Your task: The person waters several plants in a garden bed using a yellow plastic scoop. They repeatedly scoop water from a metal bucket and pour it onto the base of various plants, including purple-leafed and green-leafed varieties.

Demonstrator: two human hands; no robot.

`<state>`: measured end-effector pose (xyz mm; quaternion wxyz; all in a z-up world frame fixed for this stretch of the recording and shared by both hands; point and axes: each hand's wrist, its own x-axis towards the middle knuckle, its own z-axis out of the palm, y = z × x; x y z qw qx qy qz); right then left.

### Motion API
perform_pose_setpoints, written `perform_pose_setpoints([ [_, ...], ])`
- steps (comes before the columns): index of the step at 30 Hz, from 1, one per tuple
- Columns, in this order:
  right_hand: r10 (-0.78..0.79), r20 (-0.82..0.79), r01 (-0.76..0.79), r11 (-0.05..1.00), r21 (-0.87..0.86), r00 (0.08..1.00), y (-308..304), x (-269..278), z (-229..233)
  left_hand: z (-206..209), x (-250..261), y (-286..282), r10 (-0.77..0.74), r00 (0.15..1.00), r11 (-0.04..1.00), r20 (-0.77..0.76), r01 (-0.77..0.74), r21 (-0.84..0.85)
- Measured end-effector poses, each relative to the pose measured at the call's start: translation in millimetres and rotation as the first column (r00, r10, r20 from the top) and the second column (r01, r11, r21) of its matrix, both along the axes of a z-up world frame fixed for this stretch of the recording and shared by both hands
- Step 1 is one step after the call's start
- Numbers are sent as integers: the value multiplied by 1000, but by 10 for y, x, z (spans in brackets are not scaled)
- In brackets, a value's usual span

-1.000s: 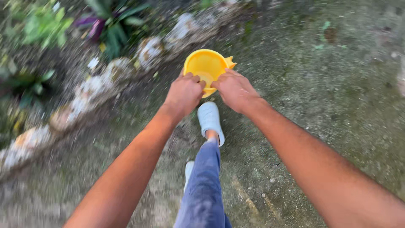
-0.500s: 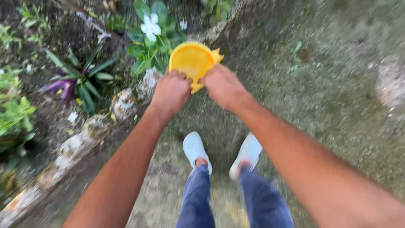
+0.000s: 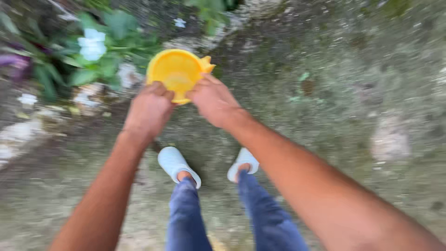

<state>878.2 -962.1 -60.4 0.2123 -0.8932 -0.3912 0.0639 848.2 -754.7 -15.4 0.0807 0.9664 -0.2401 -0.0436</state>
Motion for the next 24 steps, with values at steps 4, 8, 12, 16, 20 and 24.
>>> perform_pose_setpoints([
  [4,41,84,-40,999,-3,996,-251,50,-306,-242,-1,-278,37,998,998,48,-35,-43],
  [8,43,196,-32,998,-60,980,-327,5,-468,-457,32,-287,45,997,997,63,-41,-71],
  [12,16,156,-15,1000,-10,988,-362,66,-579,-701,62,-355,125,991,971,57,-110,-214],
  [16,43,82,-56,986,158,996,-377,514,-903,-1080,415,-364,139,975,960,173,-90,-265],
  [20,-163,137,66,845,530,977,-168,695,-1289,-1511,537,-354,277,927,909,251,-169,-381],
  [24,-485,107,246,606,756,868,241,930,-1690,-1970,1034,-517,296,816,902,496,-67,-427],
])
